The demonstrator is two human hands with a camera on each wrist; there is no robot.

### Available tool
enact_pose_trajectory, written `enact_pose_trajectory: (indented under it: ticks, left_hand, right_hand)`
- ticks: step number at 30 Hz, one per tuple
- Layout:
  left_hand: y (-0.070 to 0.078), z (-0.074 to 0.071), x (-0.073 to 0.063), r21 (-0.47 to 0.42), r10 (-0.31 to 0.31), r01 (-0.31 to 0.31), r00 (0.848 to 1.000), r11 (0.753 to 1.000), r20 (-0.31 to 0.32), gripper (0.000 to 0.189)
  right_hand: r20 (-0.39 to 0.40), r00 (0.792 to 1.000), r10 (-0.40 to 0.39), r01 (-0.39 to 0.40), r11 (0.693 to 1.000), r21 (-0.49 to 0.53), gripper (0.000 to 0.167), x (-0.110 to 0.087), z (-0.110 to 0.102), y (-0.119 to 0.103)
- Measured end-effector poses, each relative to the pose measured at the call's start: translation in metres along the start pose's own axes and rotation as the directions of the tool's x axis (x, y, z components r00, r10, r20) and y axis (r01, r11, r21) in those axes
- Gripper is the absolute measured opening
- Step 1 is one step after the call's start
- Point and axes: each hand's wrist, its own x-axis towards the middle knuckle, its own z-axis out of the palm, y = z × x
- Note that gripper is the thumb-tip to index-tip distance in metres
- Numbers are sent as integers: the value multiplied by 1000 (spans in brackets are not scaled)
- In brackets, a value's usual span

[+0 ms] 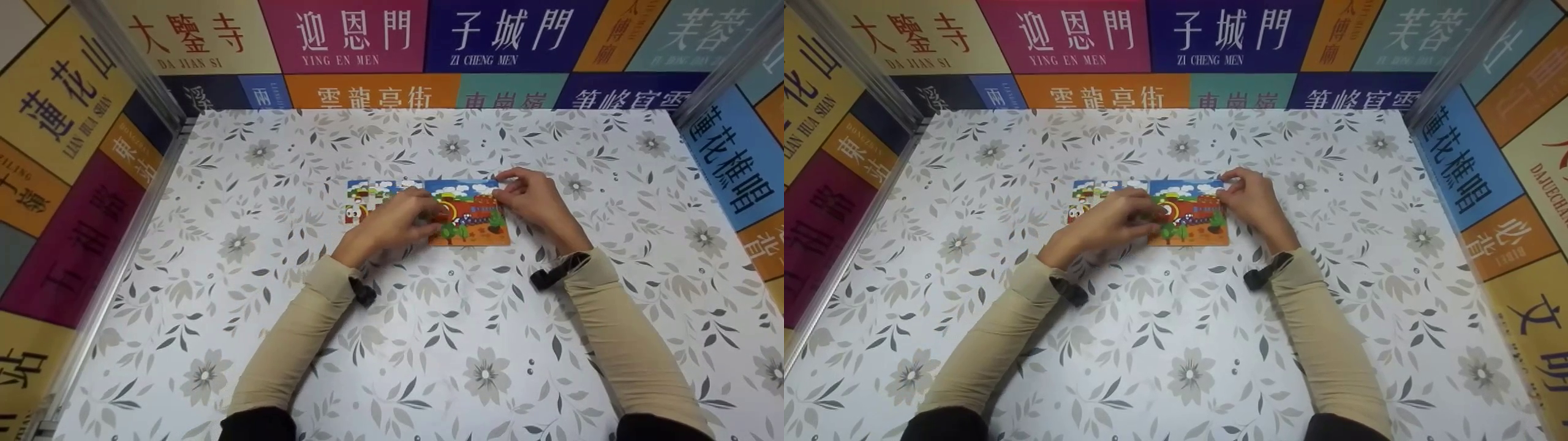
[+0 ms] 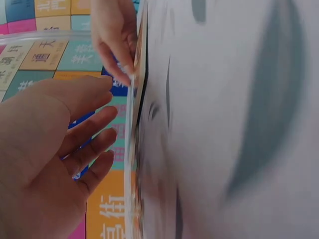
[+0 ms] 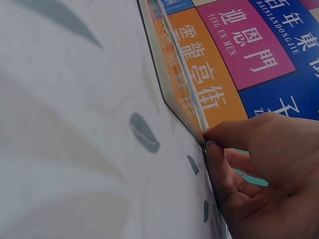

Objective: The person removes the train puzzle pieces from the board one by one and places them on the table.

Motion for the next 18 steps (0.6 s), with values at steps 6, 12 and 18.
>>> enact_pose_trajectory:
  ticks: [6, 12, 18]
  left_hand:
    - [10, 13, 14, 34, 18, -18, 1000, 999, 15, 29]
    - [17, 21, 25, 52, -25, 23, 999, 998, 44, 32]
    - [26, 28, 35, 100, -101, 93, 992, 991, 80, 34]
  right_hand:
    - [0, 1000, -10, 10, 1000, -12, 42, 1, 0, 0]
    - [3, 1000, -12, 12, 1000, -4, 42, 2, 1, 0]
    - [-6, 1000, -23, 23, 1000, -12, 41, 2, 1, 1]
